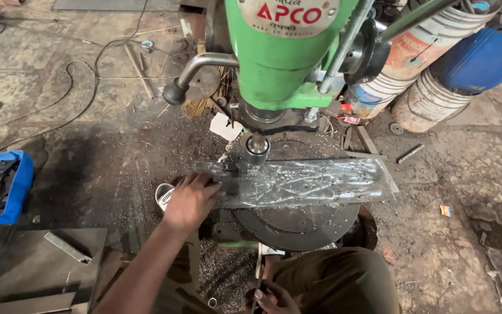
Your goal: Drilling holes into a metal plate using a drill press.
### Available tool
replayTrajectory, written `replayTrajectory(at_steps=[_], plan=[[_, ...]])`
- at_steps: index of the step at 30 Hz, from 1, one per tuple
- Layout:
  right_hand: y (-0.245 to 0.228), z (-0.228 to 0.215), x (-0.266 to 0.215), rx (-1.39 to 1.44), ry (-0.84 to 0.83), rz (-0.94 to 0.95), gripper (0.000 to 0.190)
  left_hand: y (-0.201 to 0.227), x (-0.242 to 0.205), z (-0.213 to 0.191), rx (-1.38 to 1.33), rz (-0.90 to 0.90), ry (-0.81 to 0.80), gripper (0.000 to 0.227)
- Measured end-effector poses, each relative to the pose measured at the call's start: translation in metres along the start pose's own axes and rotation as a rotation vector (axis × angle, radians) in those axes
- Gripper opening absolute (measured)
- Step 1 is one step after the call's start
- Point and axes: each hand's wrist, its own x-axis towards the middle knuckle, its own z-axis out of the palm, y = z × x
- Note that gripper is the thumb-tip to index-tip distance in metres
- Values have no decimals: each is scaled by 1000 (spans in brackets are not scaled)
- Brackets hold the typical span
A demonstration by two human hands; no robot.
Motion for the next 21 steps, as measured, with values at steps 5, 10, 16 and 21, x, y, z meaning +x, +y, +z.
replayTrajectory(at_steps=[5,10,16,21], plan=[[-5,8,-3,-95,-38,-63,62,13,14,18,-68,-122,56,15],[-8,20,-18,266,-77,-208,57,27,10,1,-76,-208,116,17],[-47,53,-59,391,-406,-365,53,77,-54,-33,-347,-292,62,26],[-63,69,-73,340,-403,-350,57,140,-127,-44,-560,-423,-210,51]])
